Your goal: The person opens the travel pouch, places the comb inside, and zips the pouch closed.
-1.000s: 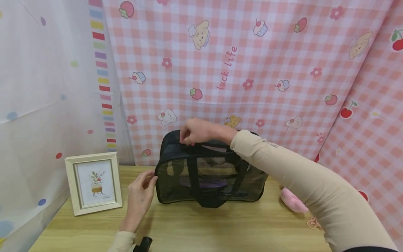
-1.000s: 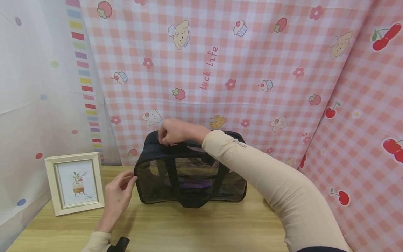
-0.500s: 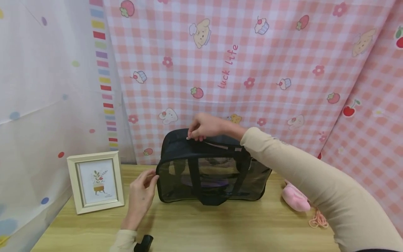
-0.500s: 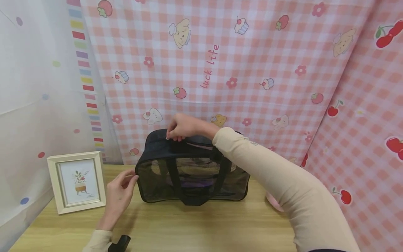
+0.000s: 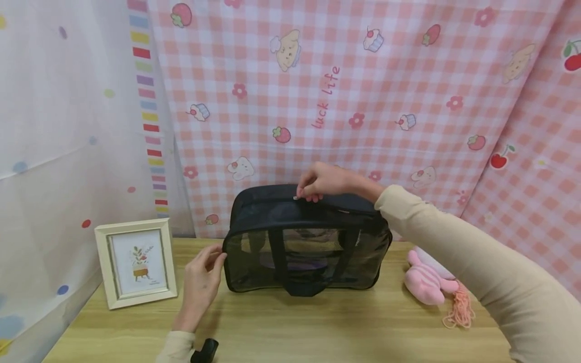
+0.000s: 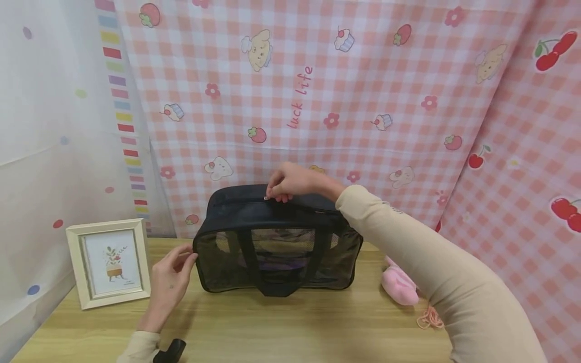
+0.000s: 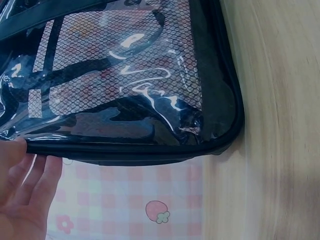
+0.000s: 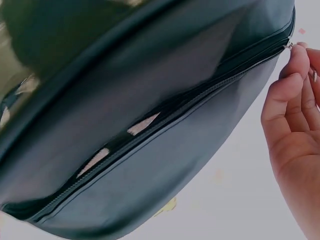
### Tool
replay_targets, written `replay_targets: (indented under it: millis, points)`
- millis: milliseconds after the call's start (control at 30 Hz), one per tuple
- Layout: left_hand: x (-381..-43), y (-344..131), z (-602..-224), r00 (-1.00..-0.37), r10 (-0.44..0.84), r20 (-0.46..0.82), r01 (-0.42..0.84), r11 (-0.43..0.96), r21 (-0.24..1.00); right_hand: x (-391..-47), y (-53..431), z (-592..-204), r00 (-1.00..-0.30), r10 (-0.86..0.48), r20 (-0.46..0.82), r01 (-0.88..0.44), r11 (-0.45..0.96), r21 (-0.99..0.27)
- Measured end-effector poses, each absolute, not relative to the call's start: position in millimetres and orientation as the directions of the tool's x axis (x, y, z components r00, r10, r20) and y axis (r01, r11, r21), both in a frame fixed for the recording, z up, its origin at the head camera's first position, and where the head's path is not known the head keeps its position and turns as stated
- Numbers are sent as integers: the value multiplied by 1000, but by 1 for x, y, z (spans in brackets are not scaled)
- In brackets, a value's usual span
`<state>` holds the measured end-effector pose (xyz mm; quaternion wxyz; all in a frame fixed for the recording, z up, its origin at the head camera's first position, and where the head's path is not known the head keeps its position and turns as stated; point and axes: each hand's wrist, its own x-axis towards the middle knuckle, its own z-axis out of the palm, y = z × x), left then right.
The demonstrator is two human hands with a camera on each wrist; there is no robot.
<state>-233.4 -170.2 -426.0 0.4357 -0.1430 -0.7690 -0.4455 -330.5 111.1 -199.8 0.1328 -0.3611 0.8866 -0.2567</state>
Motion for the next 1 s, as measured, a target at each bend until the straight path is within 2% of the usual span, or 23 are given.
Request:
replay_targets:
  millis: [733, 1000]
  points:
    - [-236, -170, -427, -575, -178, 799, 610, 558, 563, -335, 162, -205, -704, -710, -26, -575, 592, -564]
    - [-233, -173, -426, -574, -154, 805, 614, 570, 546, -337, 180, -211, -734, -678, -43, -531, 612, -586]
